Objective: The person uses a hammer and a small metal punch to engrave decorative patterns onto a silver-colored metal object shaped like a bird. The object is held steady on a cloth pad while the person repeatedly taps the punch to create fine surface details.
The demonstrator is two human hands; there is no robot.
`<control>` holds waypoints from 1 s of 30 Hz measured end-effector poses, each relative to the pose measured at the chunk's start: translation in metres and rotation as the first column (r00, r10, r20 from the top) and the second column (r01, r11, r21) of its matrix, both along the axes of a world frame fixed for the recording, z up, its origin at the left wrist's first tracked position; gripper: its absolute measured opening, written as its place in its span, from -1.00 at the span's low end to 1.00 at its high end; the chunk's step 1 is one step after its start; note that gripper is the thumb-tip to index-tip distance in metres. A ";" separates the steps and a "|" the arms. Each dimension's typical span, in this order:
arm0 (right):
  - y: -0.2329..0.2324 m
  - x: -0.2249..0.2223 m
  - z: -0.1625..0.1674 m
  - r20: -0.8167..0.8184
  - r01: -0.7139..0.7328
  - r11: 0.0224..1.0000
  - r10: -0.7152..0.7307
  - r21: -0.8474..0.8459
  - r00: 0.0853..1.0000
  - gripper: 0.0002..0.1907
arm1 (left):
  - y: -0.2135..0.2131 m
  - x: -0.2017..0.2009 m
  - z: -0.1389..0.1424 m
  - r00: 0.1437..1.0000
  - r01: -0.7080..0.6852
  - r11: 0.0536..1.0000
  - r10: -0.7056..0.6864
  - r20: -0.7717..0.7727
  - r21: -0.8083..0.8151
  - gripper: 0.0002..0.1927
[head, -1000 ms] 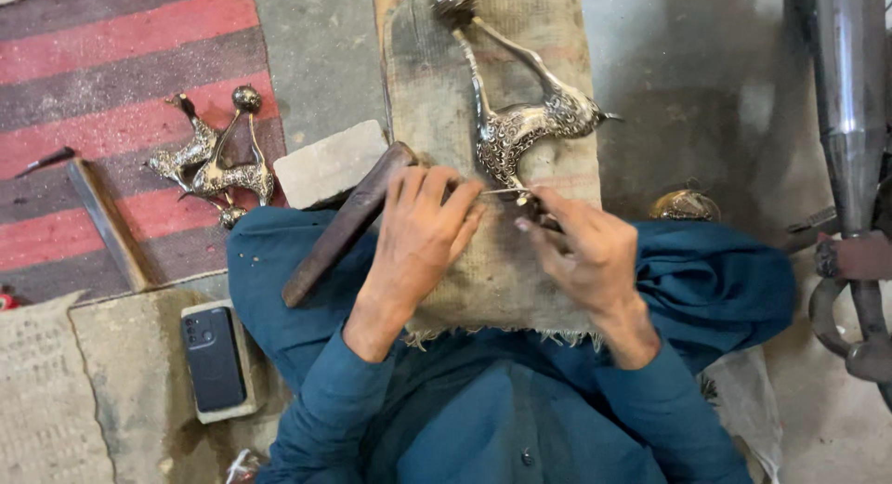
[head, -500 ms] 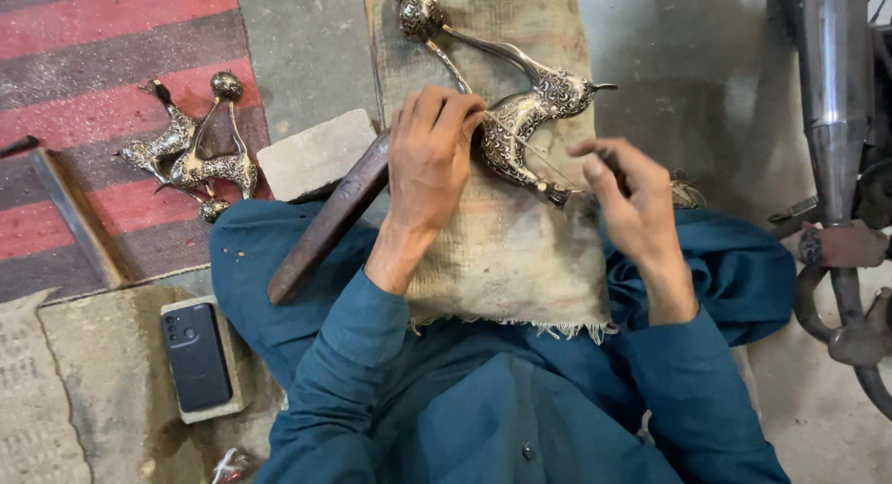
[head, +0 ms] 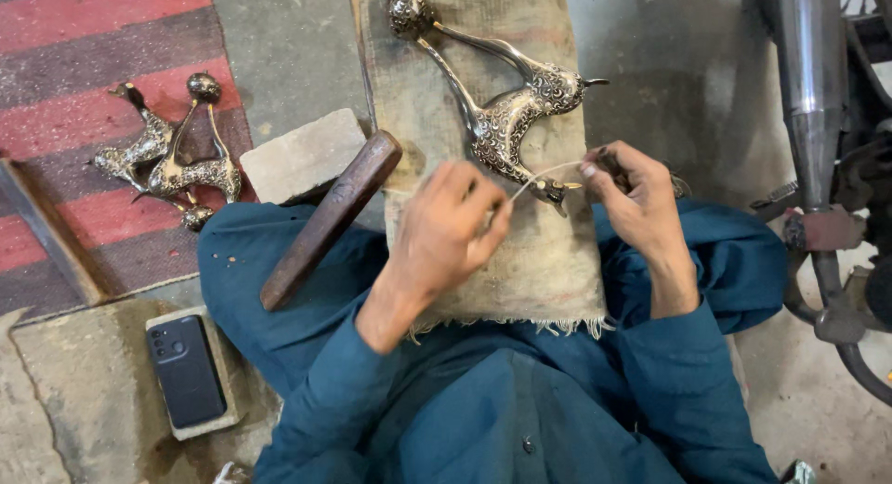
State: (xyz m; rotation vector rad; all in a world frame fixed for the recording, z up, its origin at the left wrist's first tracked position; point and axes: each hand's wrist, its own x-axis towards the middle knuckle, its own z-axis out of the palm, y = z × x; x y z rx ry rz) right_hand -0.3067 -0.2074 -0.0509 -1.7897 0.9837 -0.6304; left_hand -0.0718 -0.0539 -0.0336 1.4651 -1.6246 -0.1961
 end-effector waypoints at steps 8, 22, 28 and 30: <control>0.007 0.007 0.013 -0.220 0.083 0.994 -0.097 -0.073 0.971 -0.81 | 0.032 0.002 0.007 0.967 -0.186 0.982 0.186 0.174 -0.015 -0.61; 0.010 0.030 0.088 0.106 -0.111 0.978 0.131 -0.174 0.986 -0.83 | 0.081 0.078 -0.007 0.869 -0.492 0.811 0.480 0.121 0.315 -0.46; -0.008 0.076 0.088 0.177 -0.339 0.938 0.347 -0.079 0.921 -0.73 | 0.109 0.088 -0.027 0.878 -0.329 0.743 0.468 -0.101 0.583 -0.51; -0.009 0.086 0.089 0.025 -0.418 0.892 0.428 -0.171 0.903 -0.68 | 0.113 0.081 -0.032 0.859 -0.348 0.776 0.488 -0.152 0.526 -0.51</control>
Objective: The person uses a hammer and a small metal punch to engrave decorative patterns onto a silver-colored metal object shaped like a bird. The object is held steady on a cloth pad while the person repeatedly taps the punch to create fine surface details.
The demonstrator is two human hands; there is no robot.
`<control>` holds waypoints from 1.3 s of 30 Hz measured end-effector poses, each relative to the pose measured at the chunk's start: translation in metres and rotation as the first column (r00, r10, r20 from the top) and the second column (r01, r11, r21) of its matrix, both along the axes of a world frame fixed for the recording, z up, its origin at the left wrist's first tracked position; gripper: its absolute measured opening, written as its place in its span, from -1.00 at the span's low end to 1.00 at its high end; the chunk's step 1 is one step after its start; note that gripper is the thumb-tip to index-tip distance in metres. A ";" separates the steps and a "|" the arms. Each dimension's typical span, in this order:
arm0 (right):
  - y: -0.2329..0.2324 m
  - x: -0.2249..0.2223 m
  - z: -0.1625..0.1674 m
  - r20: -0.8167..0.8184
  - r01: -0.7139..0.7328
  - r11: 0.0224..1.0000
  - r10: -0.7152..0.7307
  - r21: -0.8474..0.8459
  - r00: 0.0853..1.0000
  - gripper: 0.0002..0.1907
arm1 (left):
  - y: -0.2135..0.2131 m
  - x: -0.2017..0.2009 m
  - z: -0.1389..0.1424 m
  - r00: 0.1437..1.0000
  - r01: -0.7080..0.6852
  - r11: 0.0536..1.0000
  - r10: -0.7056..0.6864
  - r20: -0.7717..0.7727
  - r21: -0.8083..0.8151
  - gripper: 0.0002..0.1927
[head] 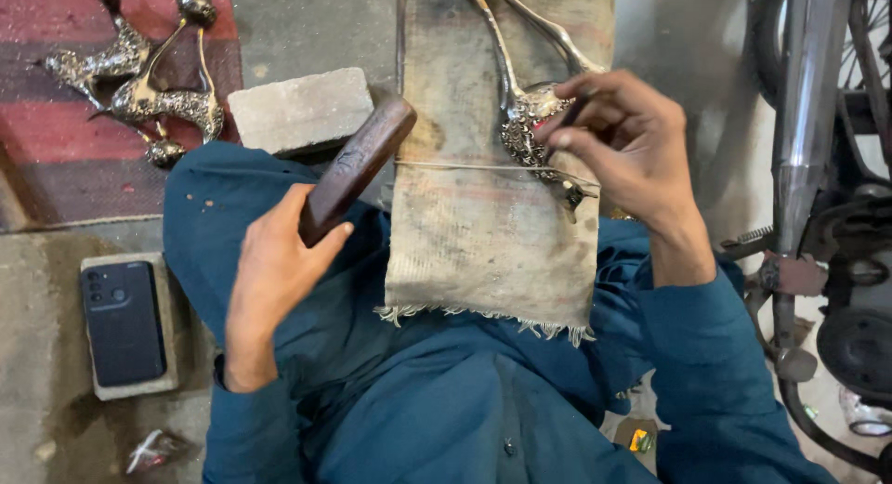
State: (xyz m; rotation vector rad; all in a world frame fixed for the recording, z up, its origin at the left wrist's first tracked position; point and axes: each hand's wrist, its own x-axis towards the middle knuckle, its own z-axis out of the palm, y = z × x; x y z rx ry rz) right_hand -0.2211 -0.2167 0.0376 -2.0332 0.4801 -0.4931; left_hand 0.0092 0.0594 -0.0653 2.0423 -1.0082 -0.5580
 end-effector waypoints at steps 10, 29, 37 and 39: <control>0.001 0.024 0.007 -0.167 -0.169 0.981 0.153 -0.090 0.974 -0.75 | -0.015 -0.048 0.007 0.978 -0.164 0.955 0.125 -0.167 -0.248 -0.33; -0.019 0.031 0.000 -0.173 -0.379 0.850 0.338 -0.366 0.925 -0.74 | -0.022 -0.063 0.028 0.981 -0.039 0.894 0.119 0.151 -0.447 -0.19; -0.027 0.028 -0.003 -0.195 -0.398 0.813 0.347 -0.424 0.917 -0.71 | -0.029 -0.054 0.035 0.845 -0.025 0.947 0.192 0.500 -0.321 -0.07; -0.029 0.028 -0.004 -0.211 -0.394 0.808 0.333 -0.439 0.919 -0.75 | -0.032 -0.055 0.034 0.851 -0.023 0.936 0.203 0.483 -0.352 -0.07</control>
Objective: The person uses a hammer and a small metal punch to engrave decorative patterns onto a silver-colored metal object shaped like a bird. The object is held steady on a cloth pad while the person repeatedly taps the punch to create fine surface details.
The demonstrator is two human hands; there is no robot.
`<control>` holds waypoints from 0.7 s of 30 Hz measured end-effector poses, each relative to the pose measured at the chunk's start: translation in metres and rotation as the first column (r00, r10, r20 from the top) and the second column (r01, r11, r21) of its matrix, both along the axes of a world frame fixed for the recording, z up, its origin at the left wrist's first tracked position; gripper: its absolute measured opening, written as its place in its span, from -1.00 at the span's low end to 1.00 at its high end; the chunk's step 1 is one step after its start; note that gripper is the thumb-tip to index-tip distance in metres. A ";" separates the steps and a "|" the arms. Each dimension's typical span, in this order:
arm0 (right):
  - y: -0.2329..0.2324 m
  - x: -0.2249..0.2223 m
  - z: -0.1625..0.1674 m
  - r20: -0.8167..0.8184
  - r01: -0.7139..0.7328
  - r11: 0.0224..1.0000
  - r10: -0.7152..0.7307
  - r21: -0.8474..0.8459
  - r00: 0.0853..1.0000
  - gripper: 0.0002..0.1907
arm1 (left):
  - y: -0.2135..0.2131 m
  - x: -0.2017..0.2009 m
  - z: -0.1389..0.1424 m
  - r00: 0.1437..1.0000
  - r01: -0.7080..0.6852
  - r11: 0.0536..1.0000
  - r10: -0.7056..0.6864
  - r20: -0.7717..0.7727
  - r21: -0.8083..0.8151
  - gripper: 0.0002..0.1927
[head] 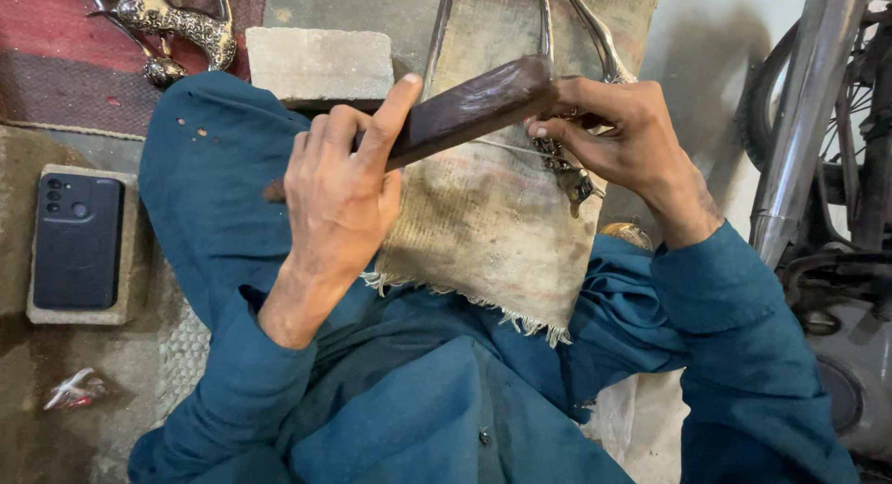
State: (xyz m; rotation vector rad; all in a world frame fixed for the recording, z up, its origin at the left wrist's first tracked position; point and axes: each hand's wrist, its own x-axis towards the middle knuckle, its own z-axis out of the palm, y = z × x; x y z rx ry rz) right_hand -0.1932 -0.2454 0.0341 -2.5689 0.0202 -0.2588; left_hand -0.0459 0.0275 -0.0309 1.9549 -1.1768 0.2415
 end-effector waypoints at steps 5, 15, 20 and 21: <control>-0.004 0.000 -0.002 -0.014 0.006 0.998 -0.007 -0.063 1.000 -0.78 | -0.004 0.000 -0.004 0.990 0.088 0.994 -0.095 -0.104 -0.066 -0.07; -0.009 0.002 -0.008 0.026 -0.065 0.997 0.066 -0.032 0.997 -0.84 | -0.011 0.006 -0.010 0.996 -0.014 1.000 0.012 0.094 0.024 -0.15; -0.005 0.001 -0.004 -0.011 -0.016 1.000 0.016 0.001 1.000 -0.80 | -0.011 0.008 -0.006 0.979 -0.075 0.996 0.063 0.191 0.054 -0.09; -0.004 0.002 -0.003 -0.007 -0.013 1.000 0.013 0.001 1.000 -0.78 | -0.011 0.009 -0.005 0.996 -0.023 1.000 0.023 0.082 0.000 -0.10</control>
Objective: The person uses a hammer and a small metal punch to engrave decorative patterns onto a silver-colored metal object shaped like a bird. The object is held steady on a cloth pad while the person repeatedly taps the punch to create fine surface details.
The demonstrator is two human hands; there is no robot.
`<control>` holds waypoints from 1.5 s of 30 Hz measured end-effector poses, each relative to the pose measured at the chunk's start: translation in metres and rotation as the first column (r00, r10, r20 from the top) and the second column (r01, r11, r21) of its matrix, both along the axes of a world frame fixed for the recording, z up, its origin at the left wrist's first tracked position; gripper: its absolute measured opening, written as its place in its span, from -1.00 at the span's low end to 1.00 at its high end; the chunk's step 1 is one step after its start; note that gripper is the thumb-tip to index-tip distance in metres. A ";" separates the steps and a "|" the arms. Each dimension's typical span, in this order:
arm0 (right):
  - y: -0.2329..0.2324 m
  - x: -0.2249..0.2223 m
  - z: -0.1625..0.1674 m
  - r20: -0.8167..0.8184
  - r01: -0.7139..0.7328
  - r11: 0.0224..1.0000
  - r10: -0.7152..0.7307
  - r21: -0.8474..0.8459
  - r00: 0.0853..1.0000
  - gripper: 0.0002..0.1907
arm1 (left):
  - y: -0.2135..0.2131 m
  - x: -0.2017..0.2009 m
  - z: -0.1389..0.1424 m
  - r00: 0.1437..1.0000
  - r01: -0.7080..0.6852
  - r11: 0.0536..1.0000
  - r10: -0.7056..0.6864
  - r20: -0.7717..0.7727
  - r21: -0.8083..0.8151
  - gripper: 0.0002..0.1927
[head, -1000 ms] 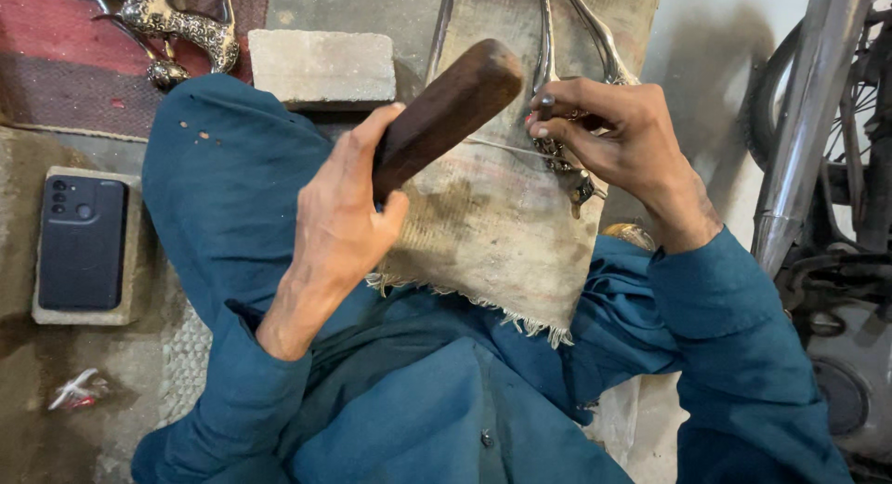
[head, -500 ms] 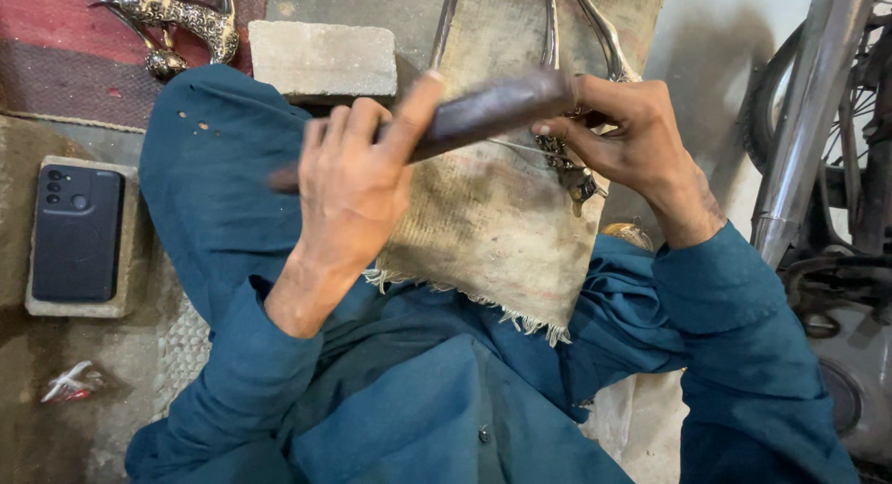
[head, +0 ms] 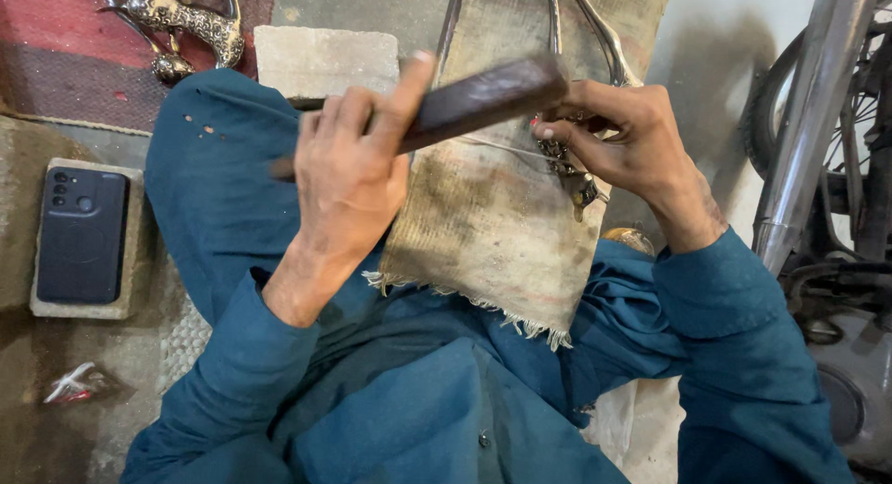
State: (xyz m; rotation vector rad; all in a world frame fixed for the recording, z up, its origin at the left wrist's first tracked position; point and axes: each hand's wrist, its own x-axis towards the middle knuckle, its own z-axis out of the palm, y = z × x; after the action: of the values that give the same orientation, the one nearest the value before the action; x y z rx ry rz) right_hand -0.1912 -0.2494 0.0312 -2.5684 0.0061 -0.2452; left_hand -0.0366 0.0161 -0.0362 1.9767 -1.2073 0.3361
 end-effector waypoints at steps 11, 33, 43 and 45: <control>0.005 0.002 0.006 -0.022 0.010 0.999 -0.009 0.048 1.000 -0.76 | -0.001 0.006 -0.003 0.993 -0.038 0.994 0.025 0.113 0.107 -0.13; 0.012 0.002 0.001 0.052 0.091 0.995 -0.093 0.034 0.994 -0.76 | -0.003 0.004 0.008 0.937 0.130 0.948 -0.213 -0.277 -0.291 -0.07; 0.011 0.002 0.004 0.029 0.074 0.996 -0.076 0.049 0.997 -0.80 | -0.006 0.015 0.002 0.998 0.036 0.999 -0.038 0.057 0.040 -0.13; 0.011 0.002 0.005 0.016 0.050 0.998 -0.050 0.037 0.999 -0.84 | -0.006 0.016 -0.001 0.998 0.031 0.998 -0.034 0.056 0.048 -0.13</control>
State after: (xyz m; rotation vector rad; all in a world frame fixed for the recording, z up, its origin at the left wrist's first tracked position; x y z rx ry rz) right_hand -0.1887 -0.2379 0.0361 -2.5318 0.0678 -0.2834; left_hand -0.0202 0.0099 -0.0376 1.9970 -1.2923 0.3523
